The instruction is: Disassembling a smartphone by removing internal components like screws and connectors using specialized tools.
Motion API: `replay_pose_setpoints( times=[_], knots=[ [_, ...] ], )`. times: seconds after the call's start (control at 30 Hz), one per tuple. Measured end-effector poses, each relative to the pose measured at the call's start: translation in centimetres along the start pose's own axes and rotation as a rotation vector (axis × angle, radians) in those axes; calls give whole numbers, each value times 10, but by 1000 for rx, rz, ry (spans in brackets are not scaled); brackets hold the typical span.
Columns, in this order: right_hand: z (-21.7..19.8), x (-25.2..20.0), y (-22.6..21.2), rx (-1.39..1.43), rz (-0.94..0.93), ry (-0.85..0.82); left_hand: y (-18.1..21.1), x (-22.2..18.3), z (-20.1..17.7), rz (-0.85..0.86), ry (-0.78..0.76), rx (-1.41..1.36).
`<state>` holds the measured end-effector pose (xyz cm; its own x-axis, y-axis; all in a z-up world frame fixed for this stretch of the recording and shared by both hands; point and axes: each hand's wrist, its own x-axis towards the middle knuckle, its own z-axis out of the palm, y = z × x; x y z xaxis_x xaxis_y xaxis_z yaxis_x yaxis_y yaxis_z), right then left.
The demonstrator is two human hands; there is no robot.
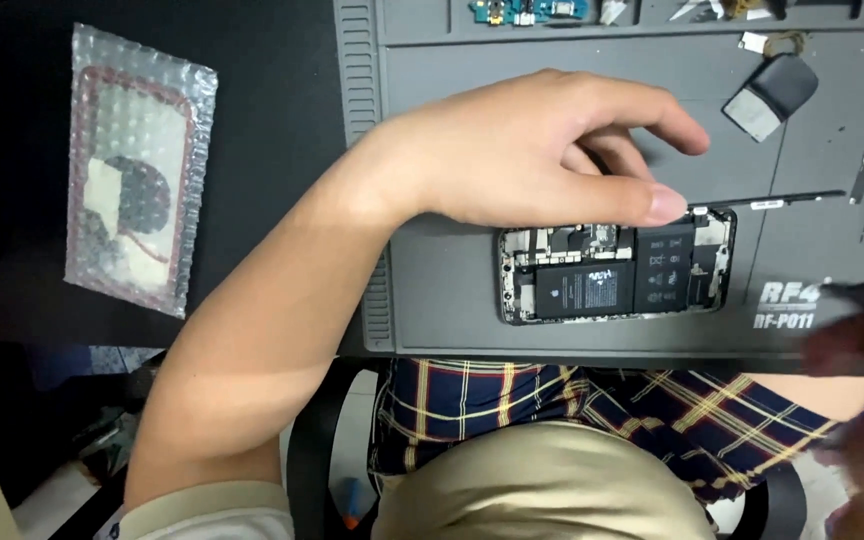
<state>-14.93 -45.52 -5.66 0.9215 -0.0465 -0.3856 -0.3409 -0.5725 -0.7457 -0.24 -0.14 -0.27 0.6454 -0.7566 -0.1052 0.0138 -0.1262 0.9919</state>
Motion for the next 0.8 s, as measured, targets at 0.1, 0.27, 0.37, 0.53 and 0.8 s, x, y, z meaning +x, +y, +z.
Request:
replay_pose_setpoints(
  times=[0.1, 0.27, 0.37, 0.53, 0.8],
  knots=[
    [81, -22, -117, 26, -200, 31, 1, 2, -1, 8, -1, -18],
    [118, -12, -150, -13, -498, 15, -2, 1, 1, 19, -1, -33],
    [121, -12, -144, -73, -506, 40, -1, 1, 0, 4, 1, -52],
    [119, -12, -137, -172, -531, 47, 4, 0, -2, -49, -1, 6],
    [118, -12, -134, -351, -494, 107, 0, 1, -1, -31, -3, -30]
  ],
)
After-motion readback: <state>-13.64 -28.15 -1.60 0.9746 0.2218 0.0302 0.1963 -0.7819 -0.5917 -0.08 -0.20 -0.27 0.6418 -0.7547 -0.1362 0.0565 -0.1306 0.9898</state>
